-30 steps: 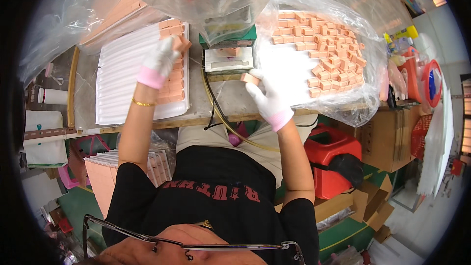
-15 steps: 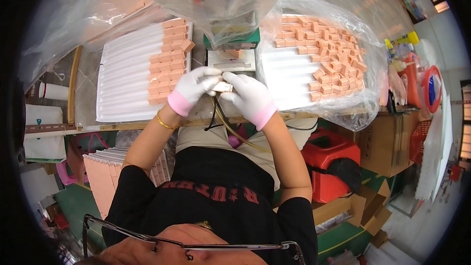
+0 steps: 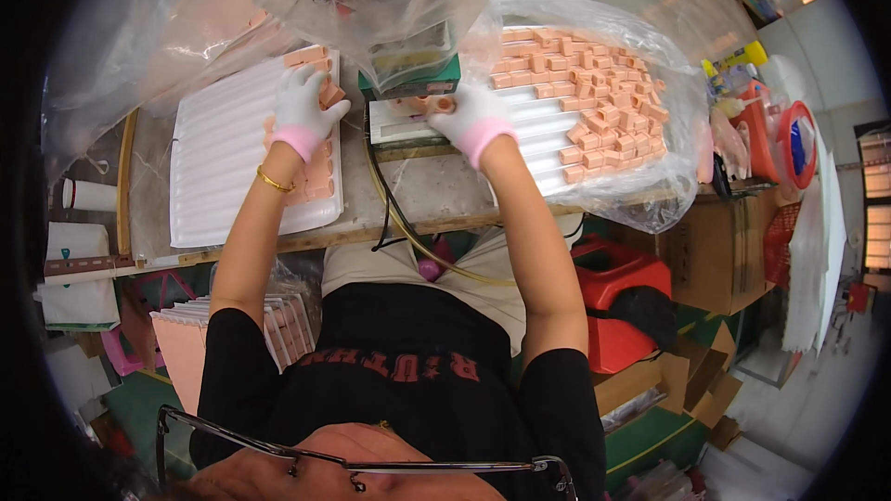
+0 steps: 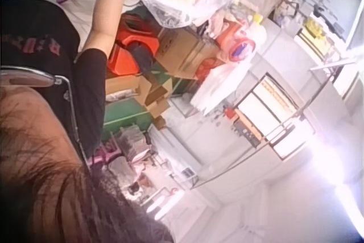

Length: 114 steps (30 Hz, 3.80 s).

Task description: Manually assemble plastic cosmetic components and place them into plastic storage trays.

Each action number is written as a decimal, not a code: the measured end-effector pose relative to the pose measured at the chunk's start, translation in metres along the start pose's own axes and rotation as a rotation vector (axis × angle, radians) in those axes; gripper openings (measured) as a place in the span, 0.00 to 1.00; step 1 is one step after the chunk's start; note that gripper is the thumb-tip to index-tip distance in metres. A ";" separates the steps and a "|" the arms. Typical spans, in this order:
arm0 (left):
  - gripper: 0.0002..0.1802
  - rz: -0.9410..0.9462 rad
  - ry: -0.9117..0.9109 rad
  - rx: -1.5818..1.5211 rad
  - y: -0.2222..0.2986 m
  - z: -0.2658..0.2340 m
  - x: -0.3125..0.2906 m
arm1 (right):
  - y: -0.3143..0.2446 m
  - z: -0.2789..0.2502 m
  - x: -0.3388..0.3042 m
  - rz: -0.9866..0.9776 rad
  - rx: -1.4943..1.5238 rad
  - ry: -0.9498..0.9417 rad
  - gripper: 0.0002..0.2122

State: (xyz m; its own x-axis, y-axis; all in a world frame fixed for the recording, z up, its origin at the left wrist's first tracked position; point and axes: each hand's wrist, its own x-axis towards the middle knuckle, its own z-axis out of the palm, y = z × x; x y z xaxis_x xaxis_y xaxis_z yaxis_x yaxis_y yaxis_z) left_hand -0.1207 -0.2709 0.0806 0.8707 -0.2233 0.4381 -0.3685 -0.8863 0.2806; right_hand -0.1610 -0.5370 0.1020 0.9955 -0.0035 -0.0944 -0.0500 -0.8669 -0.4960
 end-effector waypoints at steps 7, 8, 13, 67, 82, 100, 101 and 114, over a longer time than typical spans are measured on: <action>0.19 0.074 0.103 -0.227 -0.022 0.022 -0.007 | -0.002 0.030 0.020 -0.071 0.229 0.096 0.25; 0.19 0.033 0.148 -0.326 -0.034 0.022 -0.016 | -0.017 0.014 0.007 -0.071 0.225 0.079 0.25; 0.23 -0.381 -0.086 -0.644 -0.007 -0.036 -0.037 | 0.065 -0.027 -0.016 0.072 -0.205 0.388 0.21; 0.32 -0.299 -0.299 -0.693 0.017 0.037 0.009 | 0.014 0.036 0.009 -0.382 0.482 0.361 0.16; 0.21 0.010 -0.320 -0.859 0.028 0.012 0.013 | -0.006 0.044 0.007 -0.249 0.271 0.106 0.19; 0.18 -0.007 0.153 -0.352 -0.145 -0.049 0.012 | -0.218 0.123 0.143 -0.760 0.069 0.083 0.12; 0.18 0.041 0.189 -0.316 -0.152 -0.038 0.016 | -0.213 0.132 0.156 -0.760 0.063 0.089 0.12; 0.28 -0.142 -0.283 -0.200 -0.131 -0.045 -0.014 | -0.190 0.095 0.107 -0.765 0.261 0.215 0.14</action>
State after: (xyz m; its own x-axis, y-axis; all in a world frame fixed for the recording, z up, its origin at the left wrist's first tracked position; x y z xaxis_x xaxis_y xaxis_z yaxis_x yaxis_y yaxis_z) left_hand -0.0994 -0.1336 0.0761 0.9630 -0.2318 0.1377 -0.2696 -0.8258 0.4953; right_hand -0.0526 -0.3250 0.1038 0.7549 0.4210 0.5028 0.6548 -0.5255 -0.5432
